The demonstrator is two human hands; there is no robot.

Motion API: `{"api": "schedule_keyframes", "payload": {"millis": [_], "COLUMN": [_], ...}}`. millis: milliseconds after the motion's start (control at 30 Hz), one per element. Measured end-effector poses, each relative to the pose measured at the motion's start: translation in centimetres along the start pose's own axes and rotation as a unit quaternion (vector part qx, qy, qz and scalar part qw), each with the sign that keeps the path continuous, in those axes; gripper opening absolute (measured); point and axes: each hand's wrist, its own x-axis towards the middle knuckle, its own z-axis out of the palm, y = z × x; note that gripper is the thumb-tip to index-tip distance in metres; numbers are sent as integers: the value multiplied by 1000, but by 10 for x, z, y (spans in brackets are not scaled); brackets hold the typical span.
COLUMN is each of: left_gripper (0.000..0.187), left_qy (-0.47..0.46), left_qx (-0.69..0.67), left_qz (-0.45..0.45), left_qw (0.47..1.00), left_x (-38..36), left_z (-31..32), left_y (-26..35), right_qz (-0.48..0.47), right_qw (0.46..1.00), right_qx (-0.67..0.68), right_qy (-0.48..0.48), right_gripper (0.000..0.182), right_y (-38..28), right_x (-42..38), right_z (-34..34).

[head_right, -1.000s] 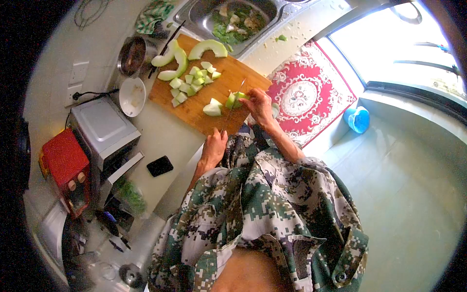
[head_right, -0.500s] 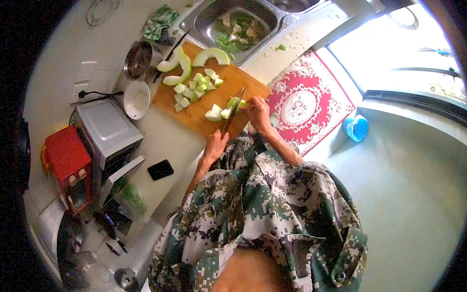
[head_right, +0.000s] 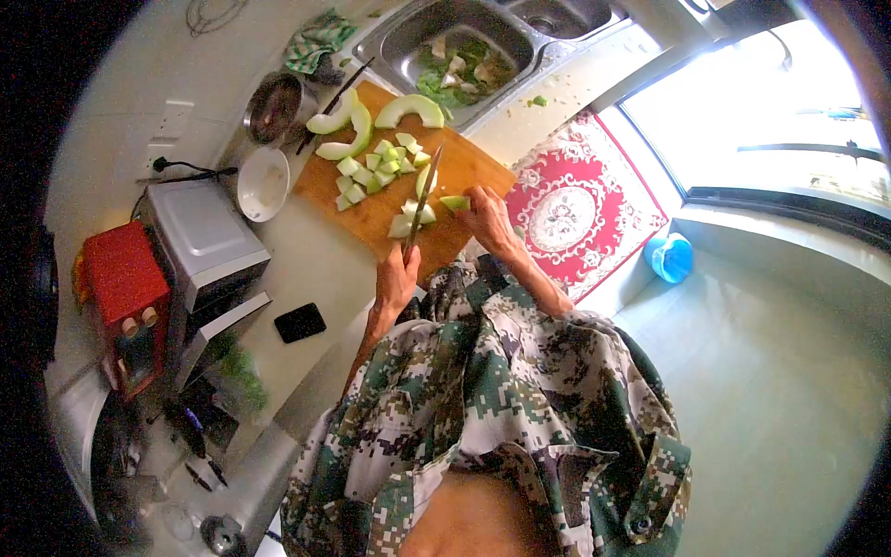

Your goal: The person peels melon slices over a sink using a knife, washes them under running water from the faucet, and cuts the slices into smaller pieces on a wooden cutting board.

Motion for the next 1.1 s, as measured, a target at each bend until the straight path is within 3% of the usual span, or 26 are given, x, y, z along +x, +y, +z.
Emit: {"api": "schedule_keyframes", "payload": {"millis": [67, 133, 433, 500, 733, 833, 933, 1000, 1100], "left_gripper": [23, 23, 27, 26, 31, 32, 30, 28, 27], "left_qy": [-32, -22, -57, -97, -130, -113, -93, -53, -58], "left_qx": [-18, -10, 58, 64, 74, 118, 96, 3, 21], "left_qz": [-18, -4, 13, -37, -67, -36, -37, -42, -26], "left_qw": [999, 1000, 997, 993, 987, 986, 990, 998, 998], "left_x": [-8, -13, -17, -17, -13, -8, -9, -14, -22], "left_z": [3, 6, 9, 8, 17, 35, 33, 30, 27], "left_y": [1, 5, 2, 3, -2, -17, -12, -8, -5], "right_qz": [41, 22, -19, -11, 9, -8, 8, 9, 29], "right_qw": [999, 998, 998, 998, 995, 997, 997, 995, 990], "right_qx": [-10, 48, 47, 47, 97, 74, 63, 79, 115], "right_qy": [0, 20, 31, 31, 31, 35, 32, 59, 76], "right_gripper": [31, 30, 25, 25, 24, 23, 23, 21, 23], "right_y": [3, 9, 14, 7, 21, 9, 15, 11, 9], "right_x": [-2, -3, -8, -9, -9, -10, -10, -11, -16], "right_z": [1, 4, 5, 0, 11, 3, 8, 10, 10]}}
